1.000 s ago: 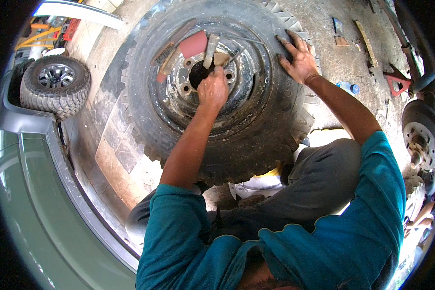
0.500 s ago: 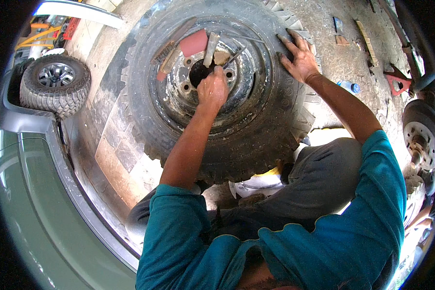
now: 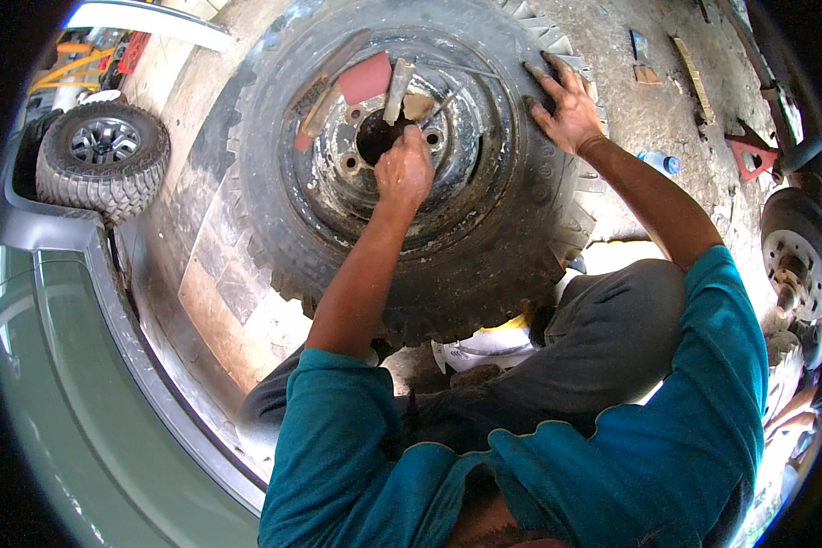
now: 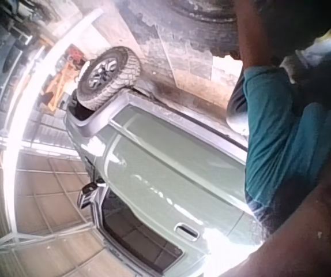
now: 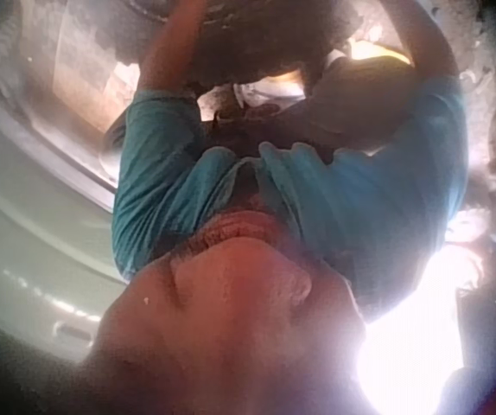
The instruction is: The person sits on the floor and uses a metal tool to pry and scrape the inner rim of a large tire. They hold the tire steady with one hand while working the tool around the inner edge to separate or clean the rim area.
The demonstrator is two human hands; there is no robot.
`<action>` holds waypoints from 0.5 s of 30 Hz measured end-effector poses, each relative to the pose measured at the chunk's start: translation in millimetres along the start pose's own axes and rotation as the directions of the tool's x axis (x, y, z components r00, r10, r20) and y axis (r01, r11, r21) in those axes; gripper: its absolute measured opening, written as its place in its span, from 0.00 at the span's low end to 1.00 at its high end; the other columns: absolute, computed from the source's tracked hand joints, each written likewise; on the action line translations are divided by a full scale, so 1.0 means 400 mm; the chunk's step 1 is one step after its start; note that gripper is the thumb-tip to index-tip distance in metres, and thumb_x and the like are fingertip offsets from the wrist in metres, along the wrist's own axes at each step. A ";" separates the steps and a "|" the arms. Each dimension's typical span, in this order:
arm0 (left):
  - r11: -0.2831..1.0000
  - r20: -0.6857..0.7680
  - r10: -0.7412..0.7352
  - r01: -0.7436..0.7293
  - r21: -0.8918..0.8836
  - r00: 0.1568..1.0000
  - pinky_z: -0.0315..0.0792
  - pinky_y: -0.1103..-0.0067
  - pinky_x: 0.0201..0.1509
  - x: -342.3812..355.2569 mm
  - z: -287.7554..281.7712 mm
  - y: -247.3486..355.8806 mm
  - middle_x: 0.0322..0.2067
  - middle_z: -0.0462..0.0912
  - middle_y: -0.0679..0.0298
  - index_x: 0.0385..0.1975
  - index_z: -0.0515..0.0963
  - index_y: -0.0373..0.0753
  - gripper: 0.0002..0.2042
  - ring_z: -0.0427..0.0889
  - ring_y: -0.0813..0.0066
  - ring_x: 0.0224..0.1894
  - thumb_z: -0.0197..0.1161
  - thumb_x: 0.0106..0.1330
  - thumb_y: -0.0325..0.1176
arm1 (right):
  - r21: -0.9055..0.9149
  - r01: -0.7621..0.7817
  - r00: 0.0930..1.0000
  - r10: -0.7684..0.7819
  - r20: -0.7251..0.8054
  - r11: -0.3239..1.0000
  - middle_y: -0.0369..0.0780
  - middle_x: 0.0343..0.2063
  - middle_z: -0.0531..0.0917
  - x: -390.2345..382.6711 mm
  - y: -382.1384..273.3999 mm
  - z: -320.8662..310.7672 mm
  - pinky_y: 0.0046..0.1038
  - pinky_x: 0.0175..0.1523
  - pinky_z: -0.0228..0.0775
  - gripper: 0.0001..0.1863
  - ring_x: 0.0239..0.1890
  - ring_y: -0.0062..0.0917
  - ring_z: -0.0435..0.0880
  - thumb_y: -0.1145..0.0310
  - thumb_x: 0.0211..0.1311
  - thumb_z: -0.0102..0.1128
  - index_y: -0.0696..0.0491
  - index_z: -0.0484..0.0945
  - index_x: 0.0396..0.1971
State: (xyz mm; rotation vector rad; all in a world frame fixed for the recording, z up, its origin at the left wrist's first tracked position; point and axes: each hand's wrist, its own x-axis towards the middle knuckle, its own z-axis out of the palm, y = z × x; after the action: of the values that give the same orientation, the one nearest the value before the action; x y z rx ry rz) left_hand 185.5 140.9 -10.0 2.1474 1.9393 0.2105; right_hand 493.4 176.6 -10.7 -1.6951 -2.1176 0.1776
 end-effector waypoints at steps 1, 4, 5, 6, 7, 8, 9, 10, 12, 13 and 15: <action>1.000 -0.050 0.004 -0.005 -0.019 0.999 0.76 0.49 0.41 -0.005 -0.002 0.003 0.35 0.84 0.41 0.41 0.68 0.36 0.12 0.84 0.36 0.38 0.47 0.77 0.40 | -0.002 -0.005 1.000 0.005 0.000 1.000 0.46 0.72 0.61 0.000 -0.001 0.001 0.43 0.77 0.50 0.32 0.73 0.45 0.60 0.56 0.64 0.60 0.39 0.68 0.70; 1.000 0.020 -0.005 0.005 -0.002 1.000 0.76 0.49 0.40 0.001 -0.001 0.003 0.34 0.84 0.41 0.42 0.68 0.35 0.11 0.85 0.37 0.36 0.49 0.76 0.38 | -0.014 0.005 1.000 -0.006 -0.010 1.000 0.46 0.72 0.61 -0.001 0.003 0.005 0.44 0.77 0.49 0.32 0.73 0.45 0.60 0.56 0.64 0.60 0.39 0.68 0.70; 1.000 0.080 -0.012 0.010 0.017 0.997 0.77 0.49 0.39 0.004 0.000 0.002 0.33 0.84 0.41 0.42 0.68 0.35 0.11 0.85 0.37 0.35 0.50 0.75 0.38 | -0.019 0.013 1.000 -0.013 -0.015 1.000 0.46 0.72 0.61 -0.001 0.005 0.005 0.44 0.77 0.49 0.32 0.73 0.45 0.60 0.56 0.64 0.60 0.39 0.68 0.70; 1.000 0.018 0.013 -0.013 0.003 1.000 0.77 0.49 0.40 0.007 -0.001 -0.001 0.33 0.84 0.40 0.42 0.68 0.35 0.11 0.85 0.37 0.35 0.50 0.75 0.37 | -0.013 0.011 1.000 -0.011 -0.011 1.000 0.46 0.72 0.61 -0.001 0.005 0.005 0.44 0.77 0.49 0.32 0.73 0.45 0.60 0.56 0.64 0.60 0.39 0.68 0.70; 0.999 -0.044 0.036 -0.037 -0.009 0.998 0.77 0.49 0.40 0.009 -0.003 -0.004 0.33 0.84 0.40 0.42 0.68 0.35 0.10 0.85 0.37 0.35 0.50 0.74 0.37 | -0.007 0.008 1.000 -0.008 -0.008 1.000 0.46 0.72 0.61 -0.001 0.005 0.003 0.44 0.77 0.49 0.32 0.73 0.45 0.60 0.56 0.64 0.60 0.39 0.68 0.70; 0.998 -0.106 0.059 -0.061 -0.019 0.993 0.77 0.49 0.40 0.012 -0.004 -0.007 0.33 0.84 0.40 0.42 0.68 0.35 0.10 0.85 0.37 0.35 0.51 0.74 0.37 | -0.001 0.006 1.000 -0.006 -0.005 1.000 0.46 0.72 0.61 -0.001 0.004 0.002 0.44 0.77 0.49 0.32 0.73 0.45 0.60 0.56 0.64 0.60 0.39 0.68 0.70; 0.999 -0.049 0.033 -0.032 0.004 0.998 0.77 0.50 0.40 0.014 -0.003 -0.012 0.32 0.84 0.41 0.42 0.68 0.36 0.10 0.85 0.37 0.35 0.51 0.74 0.37 | 0.001 0.006 1.000 -0.006 -0.007 1.000 0.46 0.72 0.61 -0.001 0.004 0.003 0.44 0.77 0.49 0.32 0.73 0.46 0.60 0.56 0.64 0.60 0.39 0.68 0.70; 1.000 0.006 0.004 -0.005 0.028 1.000 0.77 0.50 0.41 0.016 0.000 -0.018 0.31 0.84 0.41 0.42 0.68 0.36 0.10 0.85 0.37 0.35 0.51 0.74 0.37 | 0.003 0.005 1.000 -0.005 -0.010 1.000 0.46 0.72 0.61 0.000 0.003 0.004 0.44 0.77 0.49 0.33 0.73 0.46 0.60 0.56 0.64 0.60 0.39 0.68 0.70; 1.000 0.000 0.006 -0.006 0.021 1.000 0.77 0.49 0.40 0.016 0.001 -0.020 0.31 0.84 0.41 0.41 0.69 0.36 0.10 0.84 0.36 0.35 0.51 0.74 0.37 | 0.003 0.007 1.000 -0.007 -0.014 1.000 0.46 0.72 0.61 0.000 0.005 0.006 0.44 0.77 0.49 0.33 0.73 0.46 0.60 0.56 0.63 0.60 0.39 0.68 0.70; 0.999 -0.062 0.035 -0.036 -0.010 0.997 0.76 0.48 0.39 0.013 0.001 -0.018 0.31 0.84 0.40 0.41 0.69 0.36 0.10 0.84 0.35 0.35 0.51 0.74 0.37 | 0.001 0.010 1.000 -0.010 -0.015 1.000 0.46 0.72 0.61 0.000 0.009 0.009 0.44 0.77 0.49 0.33 0.73 0.46 0.60 0.56 0.63 0.60 0.39 0.68 0.69; 0.999 -0.091 0.040 -0.042 -0.026 0.995 0.76 0.47 0.38 0.005 0.005 -0.016 0.31 0.83 0.39 0.40 0.69 0.36 0.10 0.83 0.34 0.34 0.50 0.74 0.37 | -0.006 0.015 1.000 -0.015 -0.017 1.000 0.47 0.71 0.62 -0.001 0.010 0.009 0.44 0.77 0.50 0.33 0.72 0.46 0.60 0.56 0.63 0.60 0.39 0.68 0.69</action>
State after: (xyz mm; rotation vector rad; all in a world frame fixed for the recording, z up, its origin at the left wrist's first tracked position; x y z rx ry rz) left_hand 180.3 143.3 -13.7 2.1967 1.9291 0.3463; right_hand 495.6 177.9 -15.3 -1.6779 -2.1197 0.1529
